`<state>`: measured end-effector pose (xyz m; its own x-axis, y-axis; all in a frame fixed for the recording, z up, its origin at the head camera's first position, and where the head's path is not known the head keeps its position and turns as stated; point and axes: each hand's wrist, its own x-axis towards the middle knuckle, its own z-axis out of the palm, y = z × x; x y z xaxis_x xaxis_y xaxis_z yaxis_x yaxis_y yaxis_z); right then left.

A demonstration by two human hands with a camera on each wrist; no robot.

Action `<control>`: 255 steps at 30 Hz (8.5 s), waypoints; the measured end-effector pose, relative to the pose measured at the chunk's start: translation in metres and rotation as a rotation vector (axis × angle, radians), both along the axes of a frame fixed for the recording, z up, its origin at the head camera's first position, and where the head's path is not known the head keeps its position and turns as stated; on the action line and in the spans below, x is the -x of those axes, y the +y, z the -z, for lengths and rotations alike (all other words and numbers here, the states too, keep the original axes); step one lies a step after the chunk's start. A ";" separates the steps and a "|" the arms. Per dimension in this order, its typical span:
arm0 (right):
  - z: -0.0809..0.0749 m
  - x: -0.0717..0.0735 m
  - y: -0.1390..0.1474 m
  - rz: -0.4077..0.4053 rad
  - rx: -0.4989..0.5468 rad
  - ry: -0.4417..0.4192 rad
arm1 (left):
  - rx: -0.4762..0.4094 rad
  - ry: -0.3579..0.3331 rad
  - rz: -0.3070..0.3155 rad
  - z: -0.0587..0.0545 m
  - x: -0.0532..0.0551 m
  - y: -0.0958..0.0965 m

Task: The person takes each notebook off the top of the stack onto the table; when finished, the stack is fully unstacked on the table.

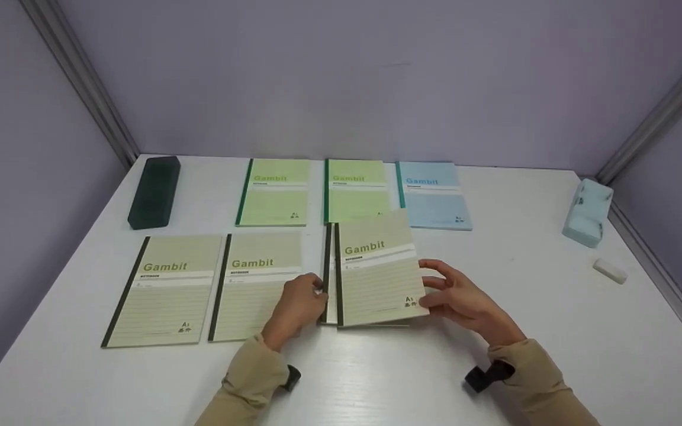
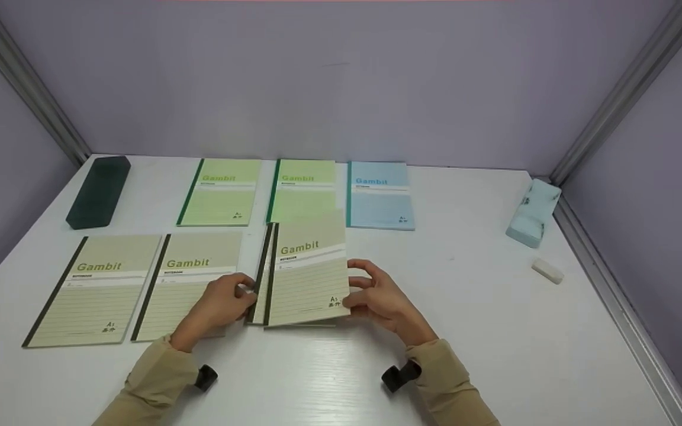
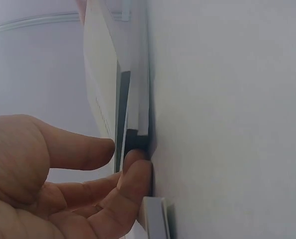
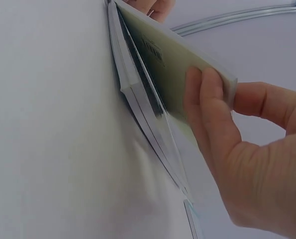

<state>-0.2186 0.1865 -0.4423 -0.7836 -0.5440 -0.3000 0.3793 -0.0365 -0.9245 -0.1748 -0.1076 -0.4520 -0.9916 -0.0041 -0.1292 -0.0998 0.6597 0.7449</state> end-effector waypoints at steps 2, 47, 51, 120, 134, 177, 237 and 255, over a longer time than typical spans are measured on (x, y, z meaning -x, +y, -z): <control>-0.002 -0.001 0.006 -0.010 0.021 0.016 | -0.001 0.008 0.010 0.000 0.000 -0.001; 0.000 -0.014 0.124 0.130 0.065 -0.078 | -0.020 -0.051 -0.005 0.000 0.000 0.000; 0.004 -0.014 0.123 0.120 0.053 -0.087 | -0.018 -0.050 -0.010 0.000 -0.001 0.001; -0.007 -0.017 -0.036 0.056 -0.545 0.275 | -0.005 -0.002 -0.019 0.000 -0.002 0.001; -0.011 -0.018 -0.036 0.120 -0.469 0.271 | -0.061 0.004 0.005 0.002 -0.004 0.001; 0.004 -0.002 -0.005 0.033 0.000 0.103 | 0.004 -0.024 0.014 0.000 0.001 -0.001; -0.017 0.023 0.205 0.277 0.119 0.068 | 0.009 -0.048 -0.001 0.001 0.002 0.000; 0.000 0.026 0.237 0.368 -0.145 -0.065 | -0.020 -0.037 -0.007 0.002 0.001 -0.001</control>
